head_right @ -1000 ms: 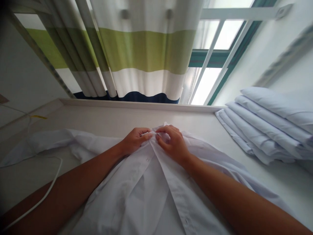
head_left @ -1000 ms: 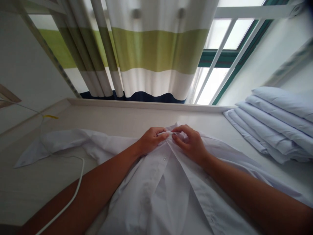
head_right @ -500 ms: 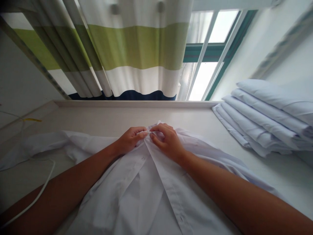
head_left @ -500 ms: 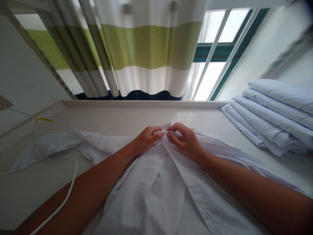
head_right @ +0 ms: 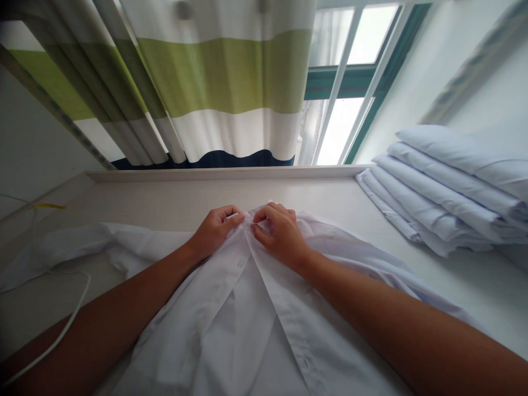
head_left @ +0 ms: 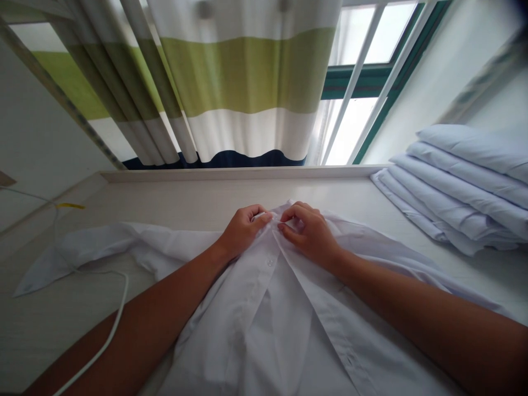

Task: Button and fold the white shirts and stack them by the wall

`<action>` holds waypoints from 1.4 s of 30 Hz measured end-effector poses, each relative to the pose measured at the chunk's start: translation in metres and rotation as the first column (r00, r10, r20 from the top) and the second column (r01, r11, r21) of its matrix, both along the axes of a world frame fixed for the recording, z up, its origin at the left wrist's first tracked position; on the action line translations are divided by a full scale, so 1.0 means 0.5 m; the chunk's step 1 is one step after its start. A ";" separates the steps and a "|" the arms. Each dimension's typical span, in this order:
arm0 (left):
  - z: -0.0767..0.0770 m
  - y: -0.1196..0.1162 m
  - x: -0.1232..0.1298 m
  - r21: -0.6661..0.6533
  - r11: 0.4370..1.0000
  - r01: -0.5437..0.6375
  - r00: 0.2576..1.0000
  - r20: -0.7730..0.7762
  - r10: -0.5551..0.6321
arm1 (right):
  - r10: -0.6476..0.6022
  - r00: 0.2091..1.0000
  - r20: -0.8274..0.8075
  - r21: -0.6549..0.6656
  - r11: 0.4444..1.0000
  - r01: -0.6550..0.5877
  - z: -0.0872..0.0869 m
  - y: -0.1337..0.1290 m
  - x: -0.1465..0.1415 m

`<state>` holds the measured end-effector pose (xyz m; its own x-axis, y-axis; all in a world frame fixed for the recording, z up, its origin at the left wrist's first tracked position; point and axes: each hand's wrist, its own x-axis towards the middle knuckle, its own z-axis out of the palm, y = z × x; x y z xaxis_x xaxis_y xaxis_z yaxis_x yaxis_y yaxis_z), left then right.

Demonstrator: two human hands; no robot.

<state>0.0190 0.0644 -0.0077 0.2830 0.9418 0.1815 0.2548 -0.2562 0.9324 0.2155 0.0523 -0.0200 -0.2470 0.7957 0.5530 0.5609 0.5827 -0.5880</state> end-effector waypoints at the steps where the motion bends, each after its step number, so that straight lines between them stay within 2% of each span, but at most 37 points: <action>1: 0.000 0.000 0.000 -0.015 1.000 -0.010 1.000 0.013 0.010 | 0.015 1.000 0.012 -0.001 1.000 -0.015 -0.001 0.000 0.000; 6: 0.003 -0.002 0.000 -0.081 0.997 -0.015 0.998 0.052 0.019 | 0.064 0.998 0.005 0.011 0.998 -0.064 0.000 -0.001 0.000; 13: 0.002 -0.004 0.000 -0.209 0.968 0.135 0.983 0.152 -0.104 | 0.041 0.999 -0.004 0.087 0.995 -0.041 0.003 -0.005 0.000; 18: 0.003 -0.008 0.002 -0.265 0.944 0.195 0.955 0.271 -0.121 | 0.067 0.998 -0.013 0.143 0.988 -0.064 -0.002 -0.004 0.006; 21: 0.007 -0.011 0.004 -0.239 0.952 0.192 0.952 0.280 -0.122 | 0.072 0.997 -0.022 0.158 0.985 -0.068 -0.002 -0.004 0.008; 27: 0.014 -0.011 0.008 -0.097 0.985 0.146 0.972 0.199 -0.124 | 0.057 0.998 -0.027 0.117 0.992 -0.053 0.003 -0.005 0.009; 36: 0.013 -0.016 0.001 -0.089 0.982 0.165 0.985 0.072 -0.159 | 0.067 0.995 -0.078 0.059 0.996 -0.062 0.000 -0.002 0.009; 42: 0.003 -0.012 -0.002 0.008 0.989 0.148 0.989 -0.007 -0.148 | 0.066 0.996 -0.066 0.064 0.996 -0.062 0.002 0.000 0.010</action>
<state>0.0180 0.0582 -0.0061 0.4202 0.8880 0.1867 0.2199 -0.2993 0.9285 0.2204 0.0521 -0.0192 -0.2567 0.7430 0.6181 0.4813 0.6529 -0.5849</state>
